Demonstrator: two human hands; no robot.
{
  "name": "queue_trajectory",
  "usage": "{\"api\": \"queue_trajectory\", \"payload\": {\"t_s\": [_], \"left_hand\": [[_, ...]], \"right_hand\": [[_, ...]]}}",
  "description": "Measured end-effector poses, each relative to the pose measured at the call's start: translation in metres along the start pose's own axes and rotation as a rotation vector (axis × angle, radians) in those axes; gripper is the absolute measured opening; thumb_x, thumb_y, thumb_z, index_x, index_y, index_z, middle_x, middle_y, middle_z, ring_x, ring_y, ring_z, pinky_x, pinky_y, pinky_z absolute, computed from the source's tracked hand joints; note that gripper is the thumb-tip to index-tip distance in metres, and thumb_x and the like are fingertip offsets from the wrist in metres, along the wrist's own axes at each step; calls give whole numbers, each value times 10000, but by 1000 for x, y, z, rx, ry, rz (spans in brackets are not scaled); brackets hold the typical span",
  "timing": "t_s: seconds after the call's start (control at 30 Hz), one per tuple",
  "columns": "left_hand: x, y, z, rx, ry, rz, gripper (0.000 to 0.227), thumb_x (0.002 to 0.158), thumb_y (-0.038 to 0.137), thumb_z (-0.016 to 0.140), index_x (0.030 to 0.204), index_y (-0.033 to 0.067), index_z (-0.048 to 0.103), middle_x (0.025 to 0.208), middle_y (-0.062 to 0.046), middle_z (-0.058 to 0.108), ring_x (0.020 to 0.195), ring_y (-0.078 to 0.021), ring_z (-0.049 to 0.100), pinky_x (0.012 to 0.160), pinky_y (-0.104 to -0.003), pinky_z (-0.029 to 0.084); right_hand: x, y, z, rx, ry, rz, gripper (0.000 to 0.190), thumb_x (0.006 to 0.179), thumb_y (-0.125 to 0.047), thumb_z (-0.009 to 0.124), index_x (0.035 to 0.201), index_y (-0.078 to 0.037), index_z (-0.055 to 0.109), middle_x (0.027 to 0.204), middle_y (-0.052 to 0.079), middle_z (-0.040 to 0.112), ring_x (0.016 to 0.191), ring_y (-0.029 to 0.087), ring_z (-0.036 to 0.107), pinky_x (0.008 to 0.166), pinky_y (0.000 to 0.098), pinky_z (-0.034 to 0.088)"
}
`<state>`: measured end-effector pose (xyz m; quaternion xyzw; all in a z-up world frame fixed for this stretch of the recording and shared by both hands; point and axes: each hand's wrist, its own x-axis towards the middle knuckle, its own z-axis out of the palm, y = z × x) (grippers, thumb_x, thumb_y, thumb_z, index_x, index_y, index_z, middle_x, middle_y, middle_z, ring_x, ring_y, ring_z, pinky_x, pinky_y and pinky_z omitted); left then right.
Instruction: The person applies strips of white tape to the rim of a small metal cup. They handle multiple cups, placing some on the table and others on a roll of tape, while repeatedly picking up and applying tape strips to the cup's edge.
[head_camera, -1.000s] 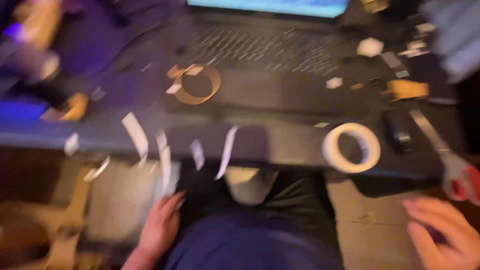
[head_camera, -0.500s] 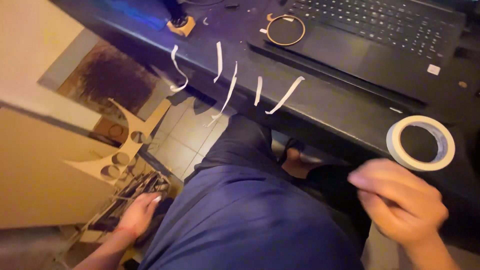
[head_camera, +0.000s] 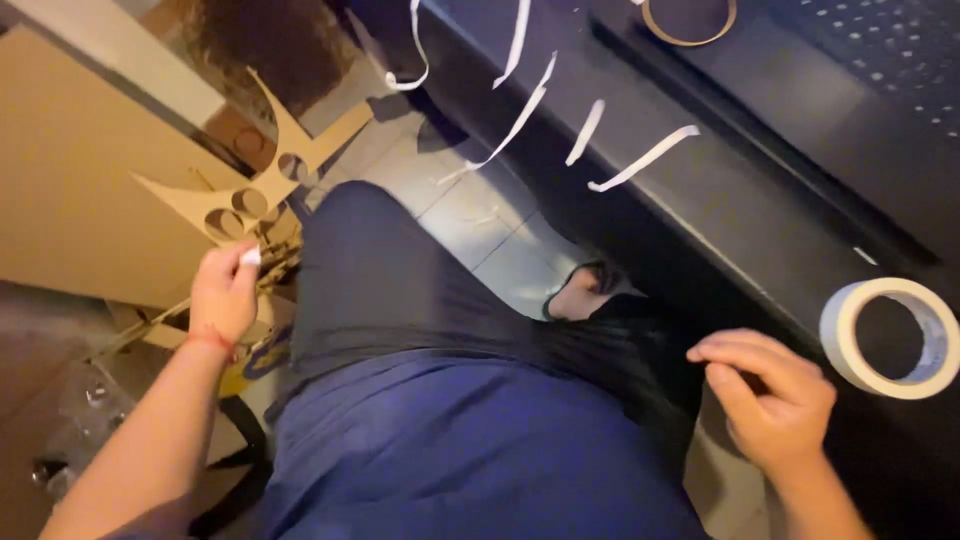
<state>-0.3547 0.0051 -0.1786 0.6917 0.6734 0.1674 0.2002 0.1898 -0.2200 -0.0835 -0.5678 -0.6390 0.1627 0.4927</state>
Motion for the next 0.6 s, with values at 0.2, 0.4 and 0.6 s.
{"api": "queue_trajectory", "payload": {"t_s": [0.2, 0.4, 0.6], "left_hand": [[19, 2, 8, -235, 68, -22, 429, 847, 85, 454, 1192, 113, 708, 1149, -128, 596, 1091, -280, 555, 976, -412, 403], [35, -35, 45, -438, -19, 60, 396, 862, 100, 578, 1238, 126, 699, 1108, -178, 616, 1167, -352, 569, 1054, -440, 413], [92, -34, 96, -452, -1, 287, 139, 828, 286, 728, 767, 165, 699, 786, -73, 648, 835, -305, 656, 808, -391, 512]], "right_hand": [[-15, 0, 64, -12, -91, 252, 100, 886, -51, 637, 864, -49, 735, 865, 83, 753, 834, 177, 728, 824, 284, 567], [78, -18, 182, 92, -345, 179, 154, 835, -75, 719, 972, -94, 787, 805, 96, 758, 746, 262, 725, 724, 413, 570], [200, 21, 378, -6, -662, 338, 221, 850, -87, 692, 1052, -5, 726, 892, 218, 723, 860, 365, 698, 823, 504, 516]]}}
